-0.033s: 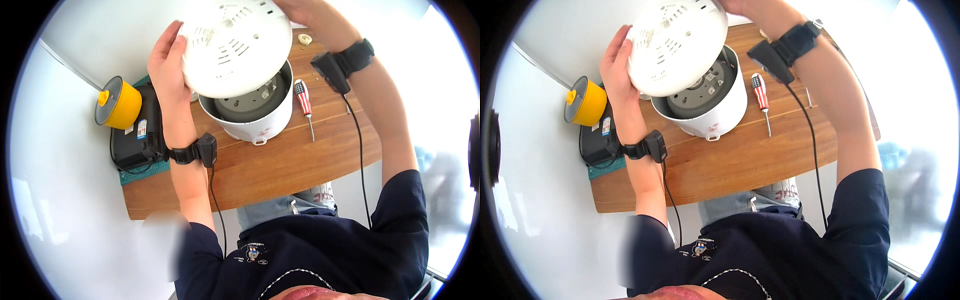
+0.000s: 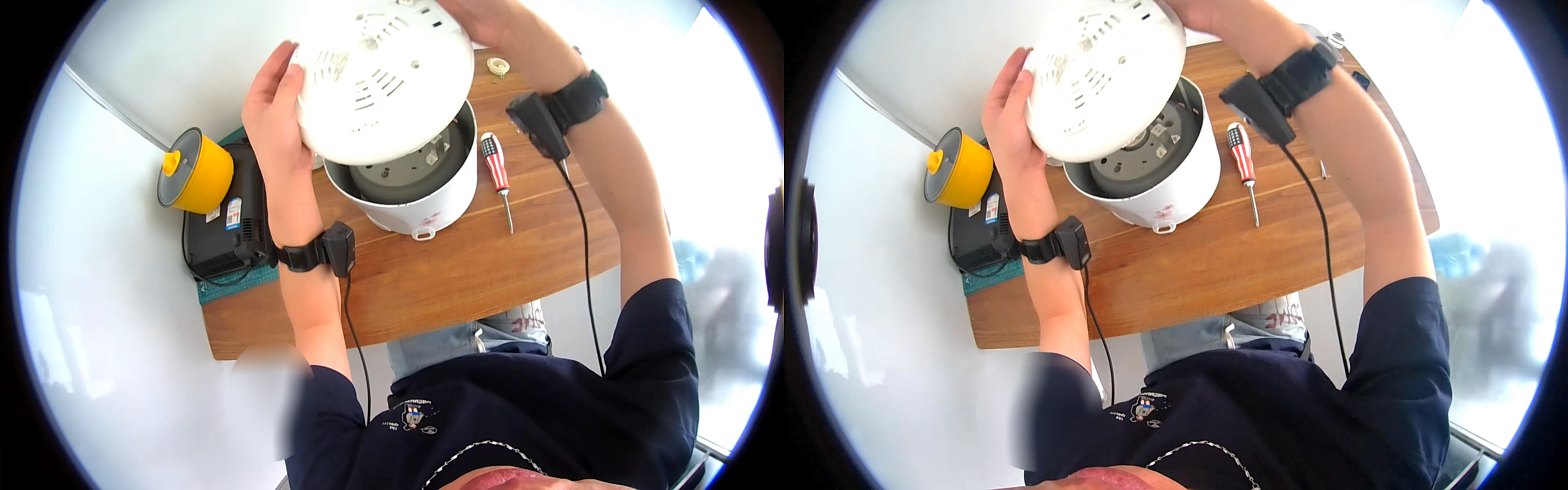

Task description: The person disassembles a white rice cooker, uses a screwdriver to adjust internal wiring and components, then reassembles the unit by replacing the lid.

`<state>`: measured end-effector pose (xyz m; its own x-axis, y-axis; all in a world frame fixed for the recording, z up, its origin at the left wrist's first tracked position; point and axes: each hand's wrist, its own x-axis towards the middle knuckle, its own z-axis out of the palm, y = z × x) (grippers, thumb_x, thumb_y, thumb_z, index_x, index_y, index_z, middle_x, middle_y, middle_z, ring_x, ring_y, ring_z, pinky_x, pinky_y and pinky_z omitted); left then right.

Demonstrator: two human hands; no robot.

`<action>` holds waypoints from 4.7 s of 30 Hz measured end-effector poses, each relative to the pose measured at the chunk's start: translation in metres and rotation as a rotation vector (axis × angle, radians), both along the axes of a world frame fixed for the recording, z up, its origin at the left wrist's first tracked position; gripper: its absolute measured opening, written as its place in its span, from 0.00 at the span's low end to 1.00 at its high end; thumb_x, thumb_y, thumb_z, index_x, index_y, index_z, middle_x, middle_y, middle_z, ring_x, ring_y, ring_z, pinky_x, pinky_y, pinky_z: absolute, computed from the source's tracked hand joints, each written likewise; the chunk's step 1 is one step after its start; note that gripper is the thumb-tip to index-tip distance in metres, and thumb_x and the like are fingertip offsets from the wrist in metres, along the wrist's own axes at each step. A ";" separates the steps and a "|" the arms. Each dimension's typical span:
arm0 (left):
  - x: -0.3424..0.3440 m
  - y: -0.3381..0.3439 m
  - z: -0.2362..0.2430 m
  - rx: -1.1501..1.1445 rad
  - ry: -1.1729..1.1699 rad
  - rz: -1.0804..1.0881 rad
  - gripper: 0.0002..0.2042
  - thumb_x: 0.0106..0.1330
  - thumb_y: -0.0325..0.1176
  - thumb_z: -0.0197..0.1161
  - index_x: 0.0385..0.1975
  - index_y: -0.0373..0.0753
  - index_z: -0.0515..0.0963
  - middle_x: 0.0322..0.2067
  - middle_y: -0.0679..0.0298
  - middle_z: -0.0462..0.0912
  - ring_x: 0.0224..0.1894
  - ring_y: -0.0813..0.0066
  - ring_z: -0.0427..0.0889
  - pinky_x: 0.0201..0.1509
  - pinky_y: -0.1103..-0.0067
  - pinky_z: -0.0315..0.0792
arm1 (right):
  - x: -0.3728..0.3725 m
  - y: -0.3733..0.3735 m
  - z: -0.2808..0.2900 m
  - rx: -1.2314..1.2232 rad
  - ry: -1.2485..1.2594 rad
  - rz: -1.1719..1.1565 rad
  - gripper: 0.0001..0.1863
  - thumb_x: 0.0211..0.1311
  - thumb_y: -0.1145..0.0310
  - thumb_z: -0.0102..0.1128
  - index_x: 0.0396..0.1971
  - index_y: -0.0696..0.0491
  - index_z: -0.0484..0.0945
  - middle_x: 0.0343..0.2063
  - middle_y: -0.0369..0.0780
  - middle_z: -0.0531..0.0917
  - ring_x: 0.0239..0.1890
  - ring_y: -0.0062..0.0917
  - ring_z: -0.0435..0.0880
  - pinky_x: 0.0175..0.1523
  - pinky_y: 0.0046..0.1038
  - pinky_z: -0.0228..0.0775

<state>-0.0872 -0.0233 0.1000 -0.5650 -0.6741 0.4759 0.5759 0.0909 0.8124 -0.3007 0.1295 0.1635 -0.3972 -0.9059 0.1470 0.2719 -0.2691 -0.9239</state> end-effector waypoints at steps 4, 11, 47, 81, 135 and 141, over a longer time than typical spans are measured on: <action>-0.003 0.008 -0.005 0.068 -0.011 0.103 0.24 0.72 0.24 0.61 0.65 0.22 0.69 0.60 0.45 0.78 0.57 0.60 0.83 0.58 0.71 0.81 | -0.002 0.013 -0.021 -0.157 -0.228 0.158 0.41 0.81 0.39 0.33 0.75 0.60 0.54 0.71 0.58 0.64 0.72 0.44 0.68 0.76 0.45 0.61; 0.026 0.012 -0.021 0.247 -0.098 0.211 0.22 0.71 0.24 0.63 0.63 0.27 0.70 0.60 0.49 0.77 0.60 0.62 0.80 0.63 0.70 0.79 | 0.003 0.041 -0.050 -0.224 0.011 0.283 0.41 0.83 0.44 0.33 0.78 0.63 0.48 0.78 0.49 0.55 0.79 0.36 0.53 0.81 0.37 0.45; 0.024 0.085 -0.084 -0.298 -0.134 0.360 0.31 0.80 0.50 0.41 0.69 0.28 0.64 0.66 0.47 0.71 0.67 0.59 0.72 0.71 0.66 0.67 | 0.020 0.034 -0.151 -0.180 0.222 -0.107 0.33 0.81 0.44 0.43 0.68 0.58 0.72 0.59 0.44 0.79 0.61 0.28 0.77 0.67 0.29 0.67; 0.019 0.024 -0.089 -0.066 -0.078 -0.110 0.39 0.72 0.57 0.49 0.74 0.32 0.59 0.68 0.46 0.71 0.68 0.57 0.75 0.69 0.65 0.75 | 0.052 0.072 -0.159 -0.286 0.167 -0.221 0.33 0.84 0.53 0.28 0.73 0.62 0.63 0.73 0.46 0.68 0.75 0.34 0.64 0.79 0.37 0.49; 0.032 0.021 -0.077 -0.016 -0.164 -0.143 0.32 0.75 0.41 0.52 0.72 0.25 0.60 0.64 0.45 0.75 0.63 0.59 0.81 0.65 0.70 0.78 | 0.050 0.061 -0.163 -0.414 0.439 -0.123 0.35 0.85 0.55 0.36 0.78 0.63 0.46 0.77 0.48 0.57 0.78 0.33 0.55 0.80 0.33 0.43; 0.032 0.020 -0.077 -0.045 -0.192 -0.123 0.30 0.78 0.43 0.48 0.73 0.29 0.61 0.67 0.47 0.74 0.66 0.61 0.78 0.68 0.69 0.76 | 0.047 0.064 -0.161 -0.404 0.454 -0.098 0.35 0.85 0.55 0.36 0.78 0.63 0.45 0.76 0.49 0.58 0.79 0.34 0.54 0.80 0.33 0.43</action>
<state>-0.0554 -0.0034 0.0227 -0.7247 -0.5750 0.3798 0.4197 0.0687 0.9050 -0.2535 0.1935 0.0025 -0.2927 -0.7055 0.6455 -0.1688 -0.6263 -0.7611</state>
